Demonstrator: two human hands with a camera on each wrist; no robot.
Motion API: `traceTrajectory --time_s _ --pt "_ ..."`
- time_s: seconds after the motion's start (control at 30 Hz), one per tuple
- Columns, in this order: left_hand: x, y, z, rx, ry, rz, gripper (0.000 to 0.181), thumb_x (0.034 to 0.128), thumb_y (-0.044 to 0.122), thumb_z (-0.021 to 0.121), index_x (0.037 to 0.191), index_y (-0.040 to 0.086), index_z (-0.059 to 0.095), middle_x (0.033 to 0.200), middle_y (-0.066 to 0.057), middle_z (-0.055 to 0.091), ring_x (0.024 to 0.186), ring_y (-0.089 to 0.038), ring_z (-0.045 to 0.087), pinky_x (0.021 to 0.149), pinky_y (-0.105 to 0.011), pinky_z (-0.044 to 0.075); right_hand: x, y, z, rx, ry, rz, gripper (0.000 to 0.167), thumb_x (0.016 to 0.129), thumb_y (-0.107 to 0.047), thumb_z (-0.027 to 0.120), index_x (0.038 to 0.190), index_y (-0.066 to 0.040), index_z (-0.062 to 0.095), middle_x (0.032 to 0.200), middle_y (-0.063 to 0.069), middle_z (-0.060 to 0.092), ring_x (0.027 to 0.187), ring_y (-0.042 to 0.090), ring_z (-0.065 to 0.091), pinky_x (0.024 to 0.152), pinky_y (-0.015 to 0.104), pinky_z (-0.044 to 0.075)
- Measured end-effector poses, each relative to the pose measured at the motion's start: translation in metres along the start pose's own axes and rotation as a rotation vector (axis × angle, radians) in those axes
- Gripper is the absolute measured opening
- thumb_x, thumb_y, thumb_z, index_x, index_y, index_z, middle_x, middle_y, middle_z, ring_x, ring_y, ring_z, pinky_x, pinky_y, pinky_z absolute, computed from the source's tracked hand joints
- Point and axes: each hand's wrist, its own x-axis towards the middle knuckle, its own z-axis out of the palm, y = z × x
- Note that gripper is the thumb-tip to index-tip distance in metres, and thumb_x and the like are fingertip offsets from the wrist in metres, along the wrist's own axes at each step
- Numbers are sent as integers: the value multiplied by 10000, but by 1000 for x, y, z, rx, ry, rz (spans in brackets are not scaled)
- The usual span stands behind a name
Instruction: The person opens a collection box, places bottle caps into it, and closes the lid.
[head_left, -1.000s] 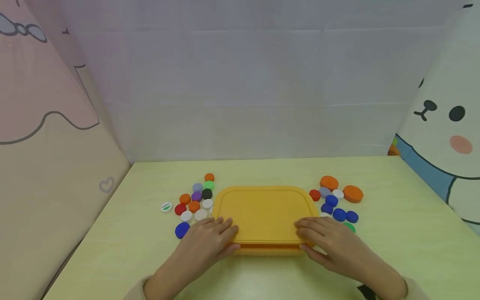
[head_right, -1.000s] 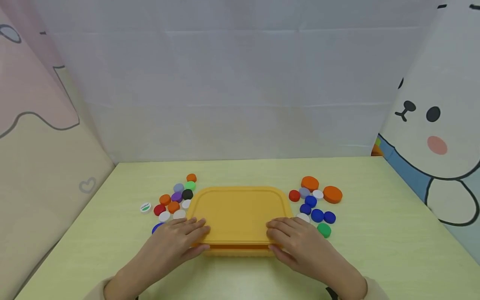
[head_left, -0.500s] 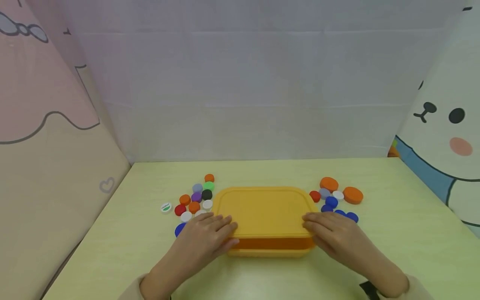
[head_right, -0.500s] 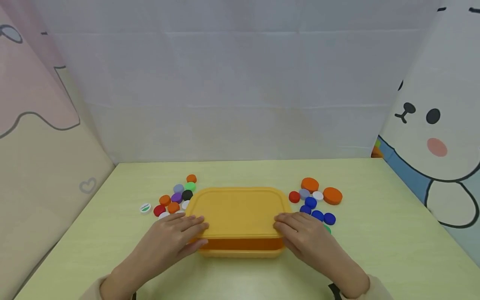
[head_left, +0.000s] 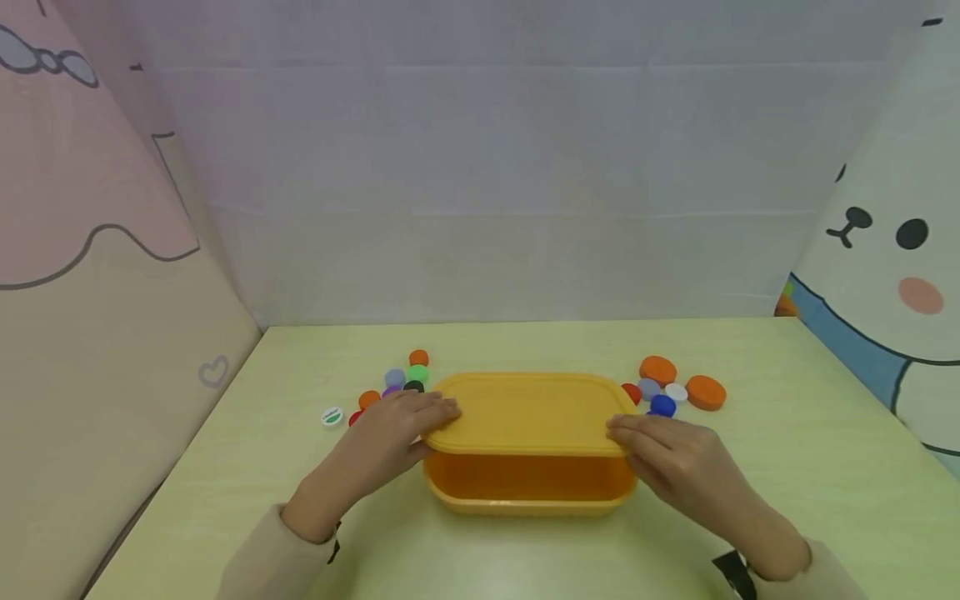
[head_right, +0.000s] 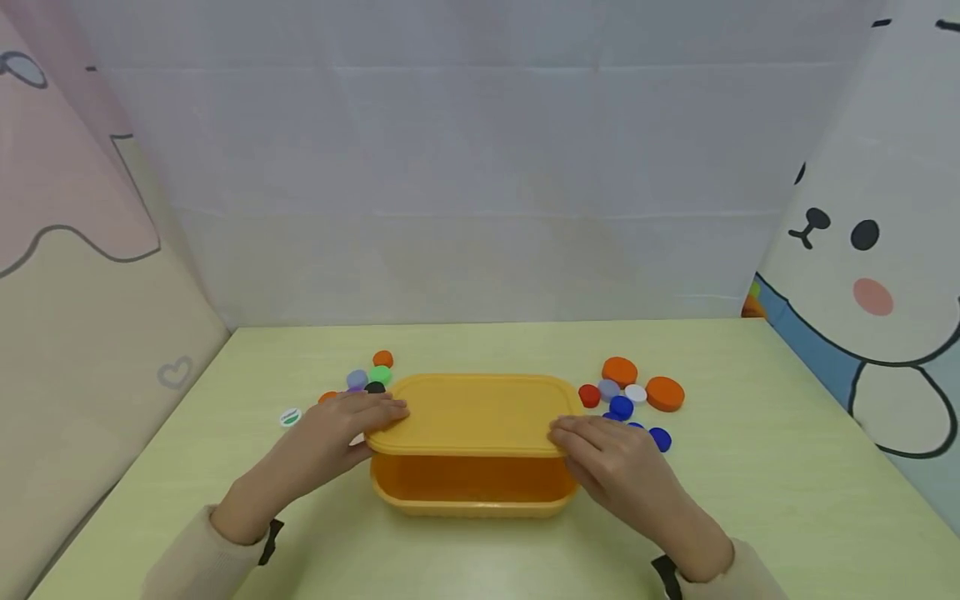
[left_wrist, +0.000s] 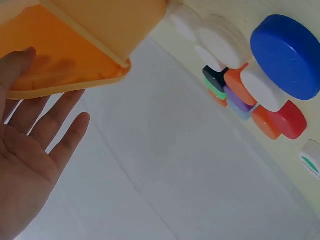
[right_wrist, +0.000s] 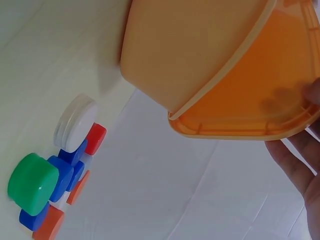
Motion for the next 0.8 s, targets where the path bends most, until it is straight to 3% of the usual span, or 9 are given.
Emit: traceTrajectory --time_s 0.17,0.3,0.4,0.5,0.63,0.73,0.8 --pt "5 -19 10 -130 -31 -55 363 776 78 701 1131 101 624 1138 -1 643 1081 -165 595 851 -274 498 2 1 -3 23 -47 49 412 973 -285 352 915 -60 692 876 20 705 737 169 673 605 282 526" --pt "7 -26 13 -179 -69 -117 410 797 -12 645 1185 107 587 1186 -21 623 1076 -172 597 782 -241 512 2 3 -3 31 -69 79 436 974 -304 339 924 -52 692 872 32 706 741 189 675 617 301 527" --pt "6 -28 15 -177 -67 -133 476 785 -75 614 1222 109 570 1198 -25 619 904 -132 616 646 -169 470 4 5 -3 20 -46 65 419 973 -305 357 929 -57 691 859 29 705 705 177 667 601 298 525" --pt "6 -30 17 -170 -49 -139 523 778 -104 596 1250 118 556 1199 -27 619 689 -75 499 534 -133 355 10 9 -3 4 13 31 380 967 -289 387 918 -61 688 816 23 697 630 156 640 557 279 515" --pt "9 -32 16 -182 -28 -140 486 797 -68 612 1238 132 569 929 4 669 562 -47 314 492 -136 271 16 16 0 -24 98 -5 342 960 -266 409 891 -73 682 756 7 679 537 122 585 488 233 475" --pt "13 -34 15 -177 -15 -138 440 804 -35 630 1212 121 585 756 32 613 548 -45 304 511 -151 293 20 22 2 -31 119 -12 332 958 -264 413 888 -81 680 753 3 680 491 92 543 444 188 431" --pt "17 -35 15 -166 -10 -139 392 814 2 637 1190 107 597 772 17 634 553 -54 334 539 -160 331 24 26 2 -36 123 -14 314 955 -248 418 887 -82 676 745 -2 677 470 82 518 413 159 386"
